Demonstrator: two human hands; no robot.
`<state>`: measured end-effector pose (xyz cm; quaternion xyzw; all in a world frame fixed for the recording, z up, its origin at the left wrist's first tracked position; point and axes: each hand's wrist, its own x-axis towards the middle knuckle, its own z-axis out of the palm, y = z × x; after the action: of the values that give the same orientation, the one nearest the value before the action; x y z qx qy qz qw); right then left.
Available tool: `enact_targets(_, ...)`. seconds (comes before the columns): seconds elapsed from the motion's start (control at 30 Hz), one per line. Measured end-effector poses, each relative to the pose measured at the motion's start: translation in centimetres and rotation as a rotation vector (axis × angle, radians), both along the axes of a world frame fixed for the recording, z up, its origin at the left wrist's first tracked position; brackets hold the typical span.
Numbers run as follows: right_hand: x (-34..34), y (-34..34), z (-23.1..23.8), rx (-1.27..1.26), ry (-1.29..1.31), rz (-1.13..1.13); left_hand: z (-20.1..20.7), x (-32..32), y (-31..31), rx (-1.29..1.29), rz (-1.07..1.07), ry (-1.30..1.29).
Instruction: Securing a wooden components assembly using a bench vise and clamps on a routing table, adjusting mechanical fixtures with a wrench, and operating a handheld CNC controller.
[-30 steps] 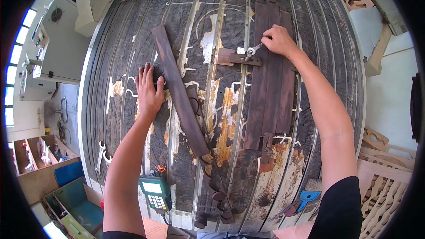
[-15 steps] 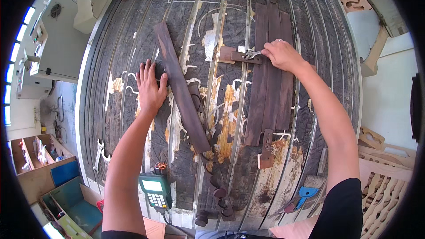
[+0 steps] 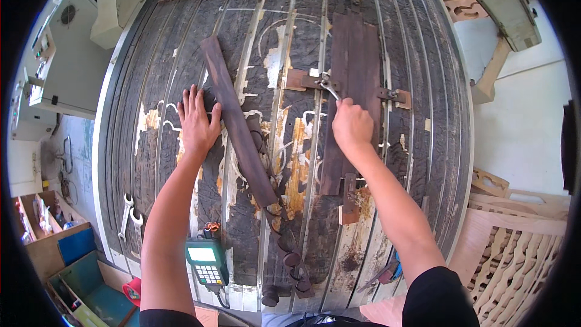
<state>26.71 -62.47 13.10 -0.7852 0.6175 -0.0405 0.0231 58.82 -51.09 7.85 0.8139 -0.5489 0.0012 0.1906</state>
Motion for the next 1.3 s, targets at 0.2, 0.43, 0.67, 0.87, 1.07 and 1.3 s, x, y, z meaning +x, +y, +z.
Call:
enact_targets(0.2,-6.5,1.4,2.1,0.088,-0.111,-0.020,-1.0,-0.5,0.4,-0.020,-0.023,0.049)
enact_targets(0.43,-19.1,24.0,2.9,0.238,-0.275,-0.252,-0.6,7.1,-0.6,0.199,0.137,0.465)
enact_targets(0.67,-23.7,33.2,0.4,0.300,-0.346,-0.264,9.7,-2.2,17.0,-0.036,0.296,0.342)
enact_targets(0.87,-24.4,34.0,3.6,0.171,-0.289,-0.070,7.9,-12.6,33.6,0.294,0.496,0.220)
enact_targets(1.07,-28.4,40.1,8.5,0.230,-0.435,-0.016,5.1,-14.6,36.3,0.360,0.606,0.263)
enact_targets(1.3,-33.9,47.0,12.9,0.267,-0.678,0.086,5.0,-10.3,43.0,-0.055,0.562,0.694)
